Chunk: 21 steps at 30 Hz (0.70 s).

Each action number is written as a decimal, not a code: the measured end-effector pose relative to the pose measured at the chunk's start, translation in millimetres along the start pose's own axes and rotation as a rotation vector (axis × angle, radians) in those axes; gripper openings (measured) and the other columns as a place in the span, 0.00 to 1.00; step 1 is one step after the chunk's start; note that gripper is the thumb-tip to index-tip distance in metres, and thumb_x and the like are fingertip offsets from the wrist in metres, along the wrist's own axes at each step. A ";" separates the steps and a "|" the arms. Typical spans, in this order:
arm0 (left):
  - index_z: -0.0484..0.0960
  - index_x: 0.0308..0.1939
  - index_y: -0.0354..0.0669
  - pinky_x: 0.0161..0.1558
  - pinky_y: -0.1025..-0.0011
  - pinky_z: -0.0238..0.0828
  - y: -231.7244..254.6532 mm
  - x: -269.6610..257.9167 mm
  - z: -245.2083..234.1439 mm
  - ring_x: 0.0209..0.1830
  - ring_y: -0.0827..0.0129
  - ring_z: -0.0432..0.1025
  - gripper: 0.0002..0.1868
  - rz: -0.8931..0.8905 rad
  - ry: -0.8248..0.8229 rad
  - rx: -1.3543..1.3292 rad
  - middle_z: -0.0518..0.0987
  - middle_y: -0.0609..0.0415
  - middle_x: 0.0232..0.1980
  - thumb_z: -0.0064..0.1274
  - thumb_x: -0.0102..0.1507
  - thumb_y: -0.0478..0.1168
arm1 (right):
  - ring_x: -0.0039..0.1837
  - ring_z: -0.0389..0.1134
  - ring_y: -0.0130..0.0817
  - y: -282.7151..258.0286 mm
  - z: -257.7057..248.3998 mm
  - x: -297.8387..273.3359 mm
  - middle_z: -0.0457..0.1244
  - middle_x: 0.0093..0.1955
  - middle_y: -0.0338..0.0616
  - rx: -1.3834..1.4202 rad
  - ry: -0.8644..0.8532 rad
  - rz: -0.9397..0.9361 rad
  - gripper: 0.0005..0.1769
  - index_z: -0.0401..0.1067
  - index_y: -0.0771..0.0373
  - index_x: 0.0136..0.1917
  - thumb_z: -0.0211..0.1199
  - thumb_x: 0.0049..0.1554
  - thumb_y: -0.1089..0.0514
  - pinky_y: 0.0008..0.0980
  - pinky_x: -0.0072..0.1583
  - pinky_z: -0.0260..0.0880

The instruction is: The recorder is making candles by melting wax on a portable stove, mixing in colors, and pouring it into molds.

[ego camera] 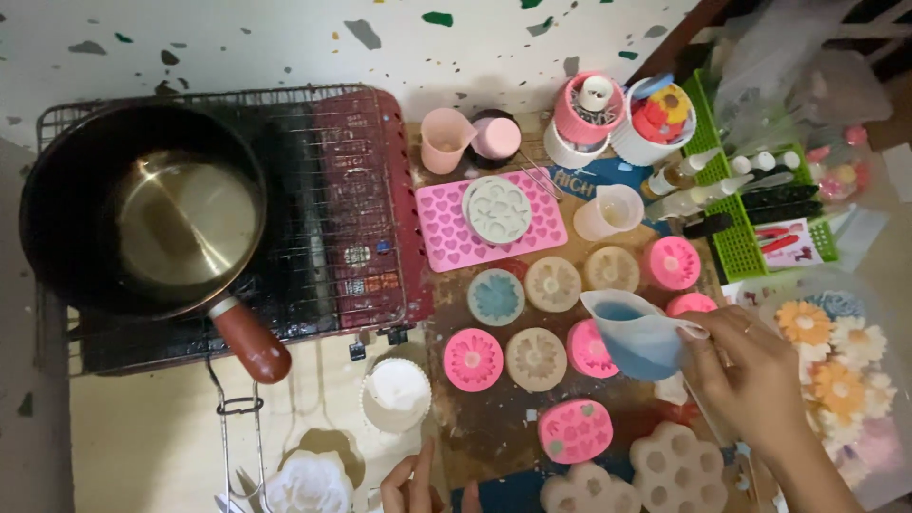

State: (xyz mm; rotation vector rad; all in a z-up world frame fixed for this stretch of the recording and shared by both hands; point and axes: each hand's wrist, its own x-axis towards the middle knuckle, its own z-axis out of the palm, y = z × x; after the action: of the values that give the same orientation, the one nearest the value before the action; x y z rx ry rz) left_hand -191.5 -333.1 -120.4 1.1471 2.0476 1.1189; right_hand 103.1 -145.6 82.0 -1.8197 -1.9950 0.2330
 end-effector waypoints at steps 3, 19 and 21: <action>0.80 0.62 0.46 0.25 0.74 0.70 16.8 10.3 -3.7 0.24 0.72 0.68 0.46 -0.126 -0.148 0.033 0.70 0.54 0.48 0.74 0.36 0.35 | 0.43 0.70 0.43 1.2 -3.2 5.5 0.68 0.43 0.49 -0.039 -0.029 -0.006 0.09 0.77 0.65 0.51 0.64 0.57 0.62 0.36 0.45 0.71; 0.79 0.63 0.41 0.43 0.71 0.78 96.5 47.7 4.5 0.44 0.63 0.79 0.35 0.168 -0.171 -0.151 0.76 0.45 0.54 0.68 0.50 0.37 | 0.47 0.71 0.51 14.8 5.6 11.8 0.68 0.43 0.51 -0.082 -0.052 -0.122 0.08 0.76 0.67 0.48 0.64 0.54 0.64 0.43 0.50 0.71; 0.81 0.61 0.43 0.38 0.72 0.78 98.8 50.0 6.1 0.37 0.68 0.78 0.33 0.106 -0.243 -0.144 0.79 0.49 0.52 0.68 0.51 0.37 | 0.47 0.71 0.50 16.1 6.4 11.6 0.68 0.43 0.51 -0.079 -0.045 -0.126 0.07 0.76 0.67 0.48 0.64 0.55 0.64 0.43 0.51 0.71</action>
State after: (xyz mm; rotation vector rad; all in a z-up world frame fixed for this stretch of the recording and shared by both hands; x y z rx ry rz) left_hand -169.8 -258.2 -41.6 1.2632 1.7116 1.0983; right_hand 114.5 -131.2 72.1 -1.7420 -2.1696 0.1604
